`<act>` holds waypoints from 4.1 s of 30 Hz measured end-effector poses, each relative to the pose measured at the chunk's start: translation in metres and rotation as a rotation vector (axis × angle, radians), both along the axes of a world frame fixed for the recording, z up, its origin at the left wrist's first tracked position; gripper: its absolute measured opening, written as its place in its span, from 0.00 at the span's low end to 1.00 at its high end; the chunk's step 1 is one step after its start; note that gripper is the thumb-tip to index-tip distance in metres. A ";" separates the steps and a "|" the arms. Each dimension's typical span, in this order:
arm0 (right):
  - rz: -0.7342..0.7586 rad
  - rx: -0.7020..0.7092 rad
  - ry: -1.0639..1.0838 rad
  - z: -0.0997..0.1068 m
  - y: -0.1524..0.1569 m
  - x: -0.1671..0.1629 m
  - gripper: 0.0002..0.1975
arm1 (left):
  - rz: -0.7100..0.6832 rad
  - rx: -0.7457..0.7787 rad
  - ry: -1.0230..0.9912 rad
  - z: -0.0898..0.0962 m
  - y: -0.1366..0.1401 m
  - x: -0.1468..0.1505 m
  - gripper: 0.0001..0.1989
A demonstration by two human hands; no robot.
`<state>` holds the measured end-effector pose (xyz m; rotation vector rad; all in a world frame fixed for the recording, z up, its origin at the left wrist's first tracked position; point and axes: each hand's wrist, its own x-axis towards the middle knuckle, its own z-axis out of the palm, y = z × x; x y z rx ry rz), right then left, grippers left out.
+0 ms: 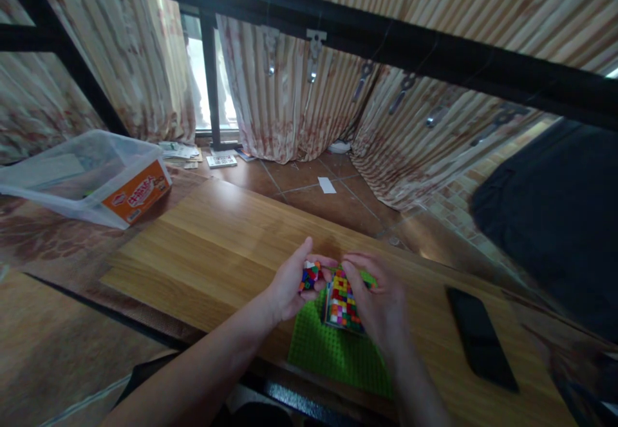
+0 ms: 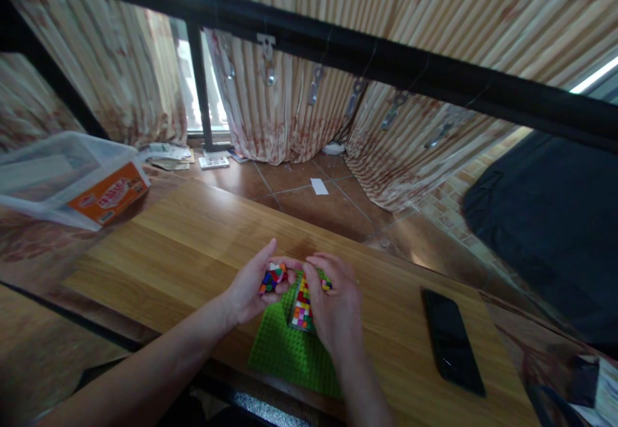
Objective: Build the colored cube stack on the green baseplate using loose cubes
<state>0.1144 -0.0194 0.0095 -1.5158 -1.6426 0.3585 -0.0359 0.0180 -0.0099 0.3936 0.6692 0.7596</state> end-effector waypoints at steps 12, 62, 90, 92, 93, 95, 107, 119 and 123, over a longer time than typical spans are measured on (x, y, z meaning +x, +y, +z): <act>0.054 -0.007 -0.284 -0.001 -0.013 -0.033 0.03 | 0.129 0.035 0.057 -0.001 -0.012 0.007 0.20; 0.012 -0.251 0.026 -0.004 0.002 0.049 0.08 | 0.095 0.078 0.210 0.002 -0.003 -0.003 0.09; 0.170 -0.301 -0.025 -0.011 0.010 0.041 0.08 | 0.026 0.115 0.239 -0.003 -0.008 0.001 0.12; 0.174 -0.307 -0.028 -0.011 0.011 0.041 0.08 | 0.025 0.112 0.247 -0.003 -0.008 0.002 0.12; 0.176 -0.307 -0.029 -0.011 0.012 0.041 0.08 | 0.021 0.110 0.252 -0.004 -0.008 0.002 0.12; 0.174 -0.305 -0.018 -0.011 0.012 0.041 0.08 | 0.012 0.106 0.262 -0.005 -0.008 0.003 0.12; 0.082 -0.323 0.281 -0.024 0.006 0.050 0.12 | -0.012 0.143 0.213 -0.002 -0.007 0.000 0.14; 0.203 -0.084 0.080 0.004 -0.003 0.004 0.08 | -0.158 0.223 0.096 0.009 -0.013 -0.001 0.16; 0.215 -0.071 0.082 0.003 -0.002 0.010 0.07 | -0.169 0.215 0.112 0.010 -0.013 -0.001 0.15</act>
